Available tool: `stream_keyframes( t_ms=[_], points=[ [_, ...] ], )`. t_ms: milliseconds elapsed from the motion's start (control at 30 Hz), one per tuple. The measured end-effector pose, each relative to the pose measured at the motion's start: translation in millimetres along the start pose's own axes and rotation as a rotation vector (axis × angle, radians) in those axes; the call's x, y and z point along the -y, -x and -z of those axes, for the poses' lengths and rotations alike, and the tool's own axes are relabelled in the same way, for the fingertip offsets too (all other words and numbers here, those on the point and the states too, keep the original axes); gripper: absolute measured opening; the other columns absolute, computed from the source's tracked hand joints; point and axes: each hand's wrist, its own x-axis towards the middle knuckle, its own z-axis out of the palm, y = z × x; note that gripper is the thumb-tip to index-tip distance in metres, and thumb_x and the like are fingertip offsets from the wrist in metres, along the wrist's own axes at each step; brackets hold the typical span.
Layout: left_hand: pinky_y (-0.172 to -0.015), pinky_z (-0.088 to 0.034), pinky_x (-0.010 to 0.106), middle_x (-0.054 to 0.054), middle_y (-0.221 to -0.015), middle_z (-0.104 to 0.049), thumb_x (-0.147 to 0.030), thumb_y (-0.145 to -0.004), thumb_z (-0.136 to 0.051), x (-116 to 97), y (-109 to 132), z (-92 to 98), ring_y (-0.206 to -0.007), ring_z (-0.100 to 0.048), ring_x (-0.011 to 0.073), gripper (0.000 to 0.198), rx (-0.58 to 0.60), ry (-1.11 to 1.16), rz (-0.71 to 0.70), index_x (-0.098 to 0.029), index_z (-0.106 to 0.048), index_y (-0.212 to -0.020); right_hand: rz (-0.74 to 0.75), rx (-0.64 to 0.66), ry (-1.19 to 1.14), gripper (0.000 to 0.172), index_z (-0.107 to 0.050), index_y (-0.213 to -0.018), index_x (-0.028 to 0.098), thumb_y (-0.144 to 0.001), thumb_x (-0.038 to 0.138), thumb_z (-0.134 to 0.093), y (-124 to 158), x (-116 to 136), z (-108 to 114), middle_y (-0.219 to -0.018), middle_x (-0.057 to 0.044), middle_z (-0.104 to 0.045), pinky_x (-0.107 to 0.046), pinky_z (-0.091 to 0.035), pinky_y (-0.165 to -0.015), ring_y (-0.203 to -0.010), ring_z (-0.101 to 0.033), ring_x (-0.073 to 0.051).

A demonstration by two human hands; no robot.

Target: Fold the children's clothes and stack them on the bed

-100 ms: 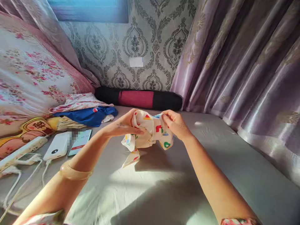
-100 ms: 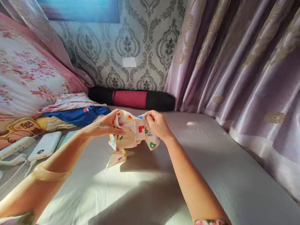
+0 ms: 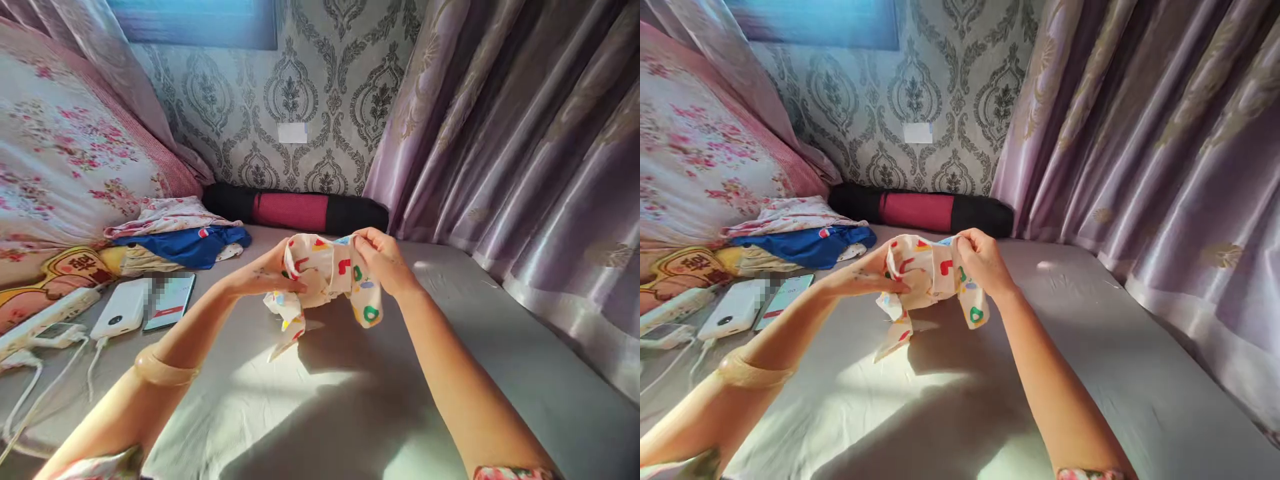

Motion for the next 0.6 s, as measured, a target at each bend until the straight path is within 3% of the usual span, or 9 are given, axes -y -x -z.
stream_keyframes(
  t_ms=[133,267,400,500,600],
  points=[
    [-0.082,-0.051,0.032,0.009,-0.122,-0.059,-0.032,-0.066,-0.08,6,2,-6.5,-0.11,-0.057,0.0277,0.075,-0.063,-0.014,0.032,-0.02,-0.045,-0.131,-0.019,-0.142,0.143,0.017,-0.064,-0.077,0.019,-0.074,0.033,-0.056,1,19,17,-0.067,0.001,-0.062,-0.025,-0.04,-0.054,-0.061,-0.054,-0.015],
    [-0.071,-0.05,0.029,0.006,-0.103,-0.065,-0.034,-0.069,-0.075,14,0,-3.3,-0.093,-0.062,0.0227,0.048,-0.177,-0.038,0.077,-0.018,-0.055,-0.11,-0.027,-0.218,0.232,0.014,-0.064,-0.072,0.02,-0.072,0.03,-0.055,5,33,38,-0.062,0.001,-0.06,-0.025,-0.037,-0.049,-0.055,-0.053,-0.015],
    [-0.073,-0.05,0.032,0.006,-0.091,-0.067,-0.039,-0.074,-0.07,11,-4,-10.9,-0.086,-0.064,0.0211,0.033,-0.08,0.019,0.117,-0.016,-0.061,-0.095,-0.053,-0.194,0.209,0.012,-0.065,-0.073,0.021,-0.07,0.031,-0.059,12,49,53,-0.061,0.001,-0.061,-0.025,-0.038,-0.046,-0.052,-0.053,-0.014],
    [-0.074,-0.05,0.033,0.006,-0.09,-0.067,-0.037,-0.073,-0.07,0,-5,-30.0,-0.083,-0.064,0.0196,0.03,0.01,0.148,0.166,-0.016,-0.061,-0.092,-0.056,-0.205,0.24,0.011,-0.065,-0.072,0.021,-0.069,0.03,-0.06,18,58,59,-0.059,0.001,-0.06,-0.025,-0.037,-0.045,-0.051,-0.053,-0.014],
    [-0.076,-0.049,0.033,0.005,-0.088,-0.065,-0.032,-0.069,-0.072,-12,1,-55.7,-0.083,-0.062,0.0181,0.028,-0.016,0.32,0.19,-0.017,-0.058,-0.088,-0.047,-0.261,0.293,0.01,-0.065,-0.072,0.021,-0.07,0.029,-0.059,21,62,64,-0.059,0.001,-0.06,-0.025,-0.038,-0.044,-0.05,-0.053,-0.014]
  ],
)
